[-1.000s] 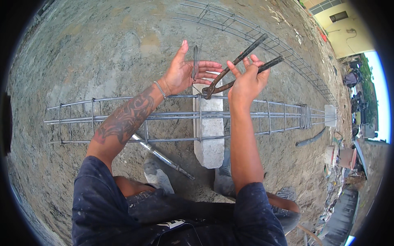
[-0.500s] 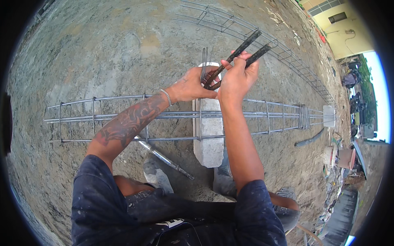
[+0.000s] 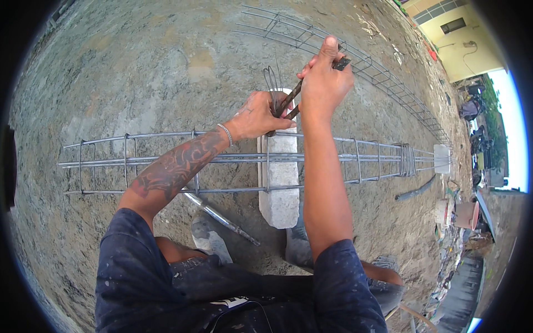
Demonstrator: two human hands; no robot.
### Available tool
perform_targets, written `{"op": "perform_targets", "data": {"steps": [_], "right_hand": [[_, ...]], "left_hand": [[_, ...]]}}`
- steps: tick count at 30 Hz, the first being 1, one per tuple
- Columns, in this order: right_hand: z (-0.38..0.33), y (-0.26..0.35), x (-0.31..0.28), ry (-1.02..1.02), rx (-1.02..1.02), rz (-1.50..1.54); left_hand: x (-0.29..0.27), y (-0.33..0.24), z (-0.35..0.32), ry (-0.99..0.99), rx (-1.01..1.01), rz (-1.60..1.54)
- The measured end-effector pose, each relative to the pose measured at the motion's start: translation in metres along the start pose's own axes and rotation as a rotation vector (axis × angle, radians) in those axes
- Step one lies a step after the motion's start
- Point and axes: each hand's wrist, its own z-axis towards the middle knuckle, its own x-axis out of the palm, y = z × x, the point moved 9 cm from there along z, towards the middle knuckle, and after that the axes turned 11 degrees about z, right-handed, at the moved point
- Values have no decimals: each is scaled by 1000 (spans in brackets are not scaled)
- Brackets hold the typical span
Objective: The person ties rebar pieces together with wire using pliers to form a structural cage.
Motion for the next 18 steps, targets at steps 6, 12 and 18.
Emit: {"op": "perform_targets", "data": {"steps": [6, 12, 18], "right_hand": [[1, -19, 23, 313, 251, 140], [6, -17, 19, 304, 234, 73], [10, -21, 26, 415, 325, 208]], "left_hand": [[25, -13, 19, 281, 143, -676], [36, -2, 25, 169, -14, -338], [14, 2, 22, -285, -19, -291]]}}
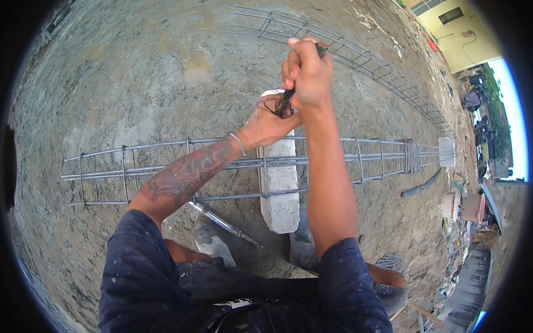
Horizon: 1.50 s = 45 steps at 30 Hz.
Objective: The person ties rebar pieces together with wire using pliers to form a structural cage.
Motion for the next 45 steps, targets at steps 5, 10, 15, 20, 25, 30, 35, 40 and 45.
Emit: {"op": "perform_targets", "data": {"steps": [5, 10, 15, 20, 25, 30, 35, 40, 45], "right_hand": [[-9, -12, 44, 538, 231, 213], [-21, 16, 5, -321, -127, -162], [-17, 15, 7, -51, -114, -73], [-45, 28, -10, 389, -191, 289], [-83, 35, -50, 276, -337, 383], [-92, 38, -59, 242, -396, 383], [-63, 31, -41, 431, -306, 390], [-1, 2, -32, 558, 59, 598], [25, -18, -47, 533, 198, 697]], "left_hand": [[16, -16, -2, 526, 103, -77], [-4, -12, -3, 145, 68, 133], [7, -12, -4, 327, 13, 89], [48, -18, -17, 789, 32, -147], [59, -33, -23, 718, 249, 176], [69, -34, -28, 840, 259, 75], [63, -22, -26, 1000, -51, -125], [50, -1, -4, 711, -269, -41], [45, -3, 12, 548, -153, 142]]}}
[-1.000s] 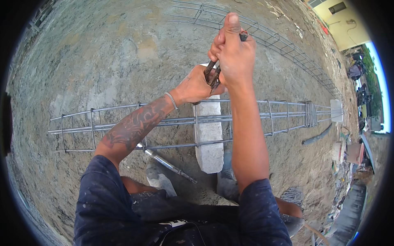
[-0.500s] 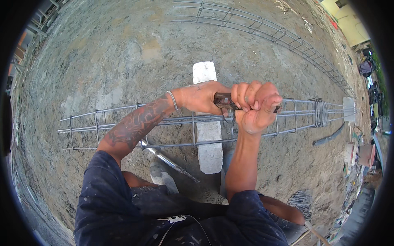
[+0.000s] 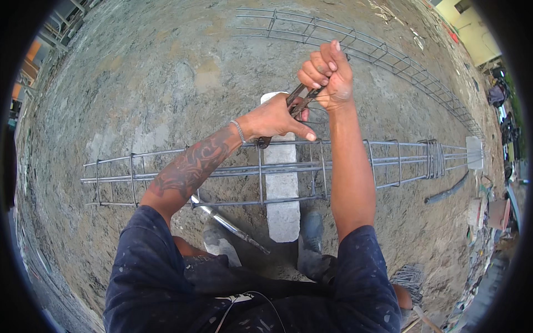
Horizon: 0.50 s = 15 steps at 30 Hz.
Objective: The person ties rebar pieces together with wire using pliers to form a structural cage.
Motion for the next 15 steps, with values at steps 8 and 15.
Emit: {"op": "perform_targets", "data": {"steps": [8, 15], "right_hand": [[-2, 9, -25, -2, -70, 148], [-8, 16, -36, -562, -95, -400]], "left_hand": [[-4, 4, 9, -35, -86, 140], [-6, 11, 8, -105, -43, 69]]}}
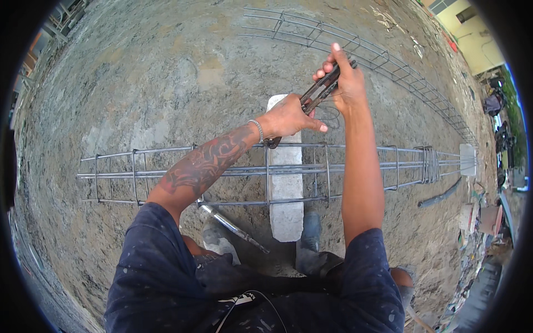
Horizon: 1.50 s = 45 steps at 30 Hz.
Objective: The person ties rebar pieces together with wire using pliers to form a structural cage.
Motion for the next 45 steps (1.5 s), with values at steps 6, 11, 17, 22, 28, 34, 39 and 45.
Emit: {"op": "perform_targets", "data": {"steps": [6, 11, 17, 22, 28, 34, 39, 45], "right_hand": [[-41, 31, 26, -480, -263, -527], [-59, 48, 52, -705, -649, -918], [-67, 64, 43, -747, -628, -1011], [-124, 76, 23, -702, -692, -554], [-121, -29, 4, -716, -256, -664], [-80, -24, 22, -745, -138, -769], [-65, -7, 32, -593, -369, -994], [-63, -4, 25, -572, -445, -795]], "left_hand": [[-13, -2, -18, -274, -58, 86], [-16, -9, -28, -436, -79, 71], [-13, -12, -28, -428, -58, 88], [-20, -8, -32, -483, -19, 81], [-14, -1, -32, -604, 79, 17], [-23, -9, -44, -651, 136, 6], [-31, -7, -56, -697, 209, -128], [-29, 8, -31, -282, 284, -410]]}}
